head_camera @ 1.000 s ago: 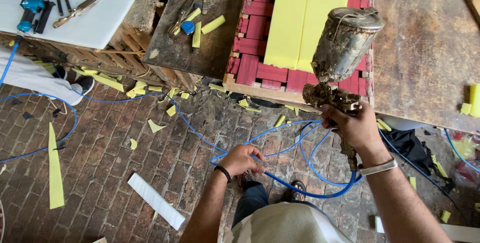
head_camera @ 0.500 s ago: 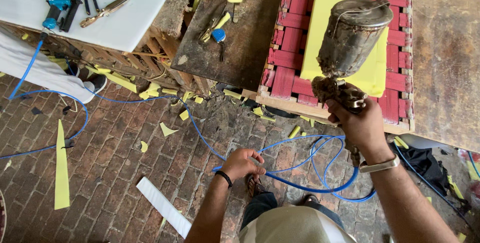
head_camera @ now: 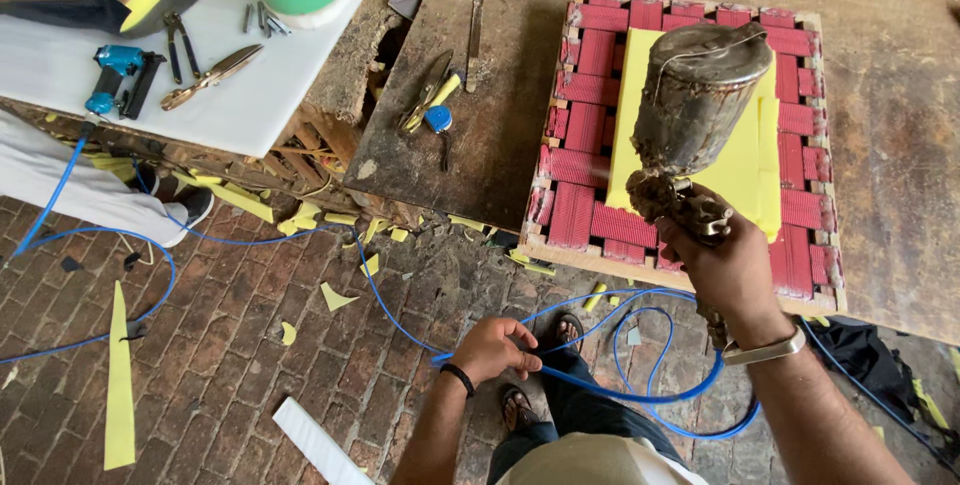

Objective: The person measures and cuts a white foam board using a wooden straightedge and a hand saw. They then move to a woven chair seat, place yellow foam pieces on it, and use a pneumatic nail gun to secure the foam to the seat frame.

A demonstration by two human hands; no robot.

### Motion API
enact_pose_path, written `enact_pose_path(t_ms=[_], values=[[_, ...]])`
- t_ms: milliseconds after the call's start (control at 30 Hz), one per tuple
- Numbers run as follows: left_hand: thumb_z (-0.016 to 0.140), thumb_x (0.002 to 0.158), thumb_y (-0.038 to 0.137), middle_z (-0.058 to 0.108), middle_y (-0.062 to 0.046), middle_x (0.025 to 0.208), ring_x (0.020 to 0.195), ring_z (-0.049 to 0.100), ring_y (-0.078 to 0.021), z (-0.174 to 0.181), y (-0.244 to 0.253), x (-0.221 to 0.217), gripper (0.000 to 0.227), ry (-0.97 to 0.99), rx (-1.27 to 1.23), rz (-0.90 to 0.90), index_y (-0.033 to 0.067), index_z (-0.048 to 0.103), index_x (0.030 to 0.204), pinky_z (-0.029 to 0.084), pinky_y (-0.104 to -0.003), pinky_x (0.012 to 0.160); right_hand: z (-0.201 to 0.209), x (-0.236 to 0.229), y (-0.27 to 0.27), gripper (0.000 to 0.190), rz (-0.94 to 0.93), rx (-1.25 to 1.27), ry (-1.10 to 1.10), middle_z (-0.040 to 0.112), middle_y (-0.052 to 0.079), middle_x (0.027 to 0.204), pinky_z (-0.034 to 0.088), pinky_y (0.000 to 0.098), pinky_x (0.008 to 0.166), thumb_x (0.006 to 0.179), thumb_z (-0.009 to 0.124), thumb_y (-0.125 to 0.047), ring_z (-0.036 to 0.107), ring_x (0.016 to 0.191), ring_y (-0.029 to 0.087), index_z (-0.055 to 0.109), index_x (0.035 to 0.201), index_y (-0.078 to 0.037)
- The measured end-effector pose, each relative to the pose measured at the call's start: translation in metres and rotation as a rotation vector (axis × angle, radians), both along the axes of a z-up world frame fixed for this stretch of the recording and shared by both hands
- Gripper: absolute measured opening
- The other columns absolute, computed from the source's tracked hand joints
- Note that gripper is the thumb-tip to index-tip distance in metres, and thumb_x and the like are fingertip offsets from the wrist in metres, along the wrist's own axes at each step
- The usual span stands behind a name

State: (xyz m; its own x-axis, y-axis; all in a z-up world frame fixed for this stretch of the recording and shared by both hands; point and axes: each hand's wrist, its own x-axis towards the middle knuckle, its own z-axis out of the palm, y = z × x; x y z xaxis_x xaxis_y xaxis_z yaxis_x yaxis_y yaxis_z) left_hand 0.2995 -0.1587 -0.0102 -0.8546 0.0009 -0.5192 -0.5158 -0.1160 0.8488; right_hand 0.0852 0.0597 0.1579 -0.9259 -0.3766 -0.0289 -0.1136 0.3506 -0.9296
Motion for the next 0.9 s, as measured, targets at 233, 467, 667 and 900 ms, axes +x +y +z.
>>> enact_pose_path(t_ms=[233, 467, 667, 900], values=[[0.091, 0.073, 0.014, 0.076, -0.004, 0.081, 0.063, 0.073, -0.0128, 0.004, -0.018, -0.045, 0.034, 0.008, -0.051, -0.013, 0.0045, 0.071, 0.099, 0.050, -0.028, 0.058, 0.000, -0.053, -0.021, 0.039, 0.019, 0.031, 0.000, 0.073, 0.006, 0.085, 0.055, 0.0279, 0.060, 0.090, 0.076, -0.010, 0.067, 0.069, 0.011, 0.067, 0.127, 0.000], [0.089, 0.076, 0.019, 0.078, -0.004, 0.076, 0.066, 0.073, -0.0098, 0.024, -0.033, -0.090, 0.033, -0.150, -0.194, -0.015, 0.0084, 0.071, 0.101, 0.044, -0.028, 0.052, 0.001, -0.117, -0.038, 0.046, -0.021, -0.079, 0.013, 0.075, 0.005, 0.094, 0.060, 0.0271, 0.063, 0.088, 0.077, -0.009, 0.071, 0.075, 0.010, 0.064, 0.131, 0.001], [0.089, 0.078, 0.020, 0.079, -0.006, 0.079, 0.064, 0.073, -0.0112, 0.032, -0.036, -0.113, 0.030, -0.171, -0.109, 0.081, 0.0081, 0.072, 0.100, 0.045, -0.029, 0.052, 0.003, -0.162, -0.046, 0.045, -0.068, -0.092, 0.074, 0.076, 0.008, 0.100, 0.060, 0.0283, 0.066, 0.092, 0.076, -0.010, 0.072, 0.077, 0.013, 0.064, 0.134, 0.002], [0.088, 0.078, 0.020, 0.079, -0.006, 0.077, 0.064, 0.073, -0.0125, 0.049, -0.041, -0.139, 0.028, -0.163, -0.089, 0.112, 0.0070, 0.074, 0.098, 0.051, -0.032, 0.057, 0.007, -0.185, -0.039, 0.043, -0.134, -0.072, 0.083, 0.076, 0.009, 0.102, 0.060, 0.0281, 0.068, 0.094, 0.075, -0.012, 0.073, 0.079, 0.013, 0.065, 0.133, 0.000]])
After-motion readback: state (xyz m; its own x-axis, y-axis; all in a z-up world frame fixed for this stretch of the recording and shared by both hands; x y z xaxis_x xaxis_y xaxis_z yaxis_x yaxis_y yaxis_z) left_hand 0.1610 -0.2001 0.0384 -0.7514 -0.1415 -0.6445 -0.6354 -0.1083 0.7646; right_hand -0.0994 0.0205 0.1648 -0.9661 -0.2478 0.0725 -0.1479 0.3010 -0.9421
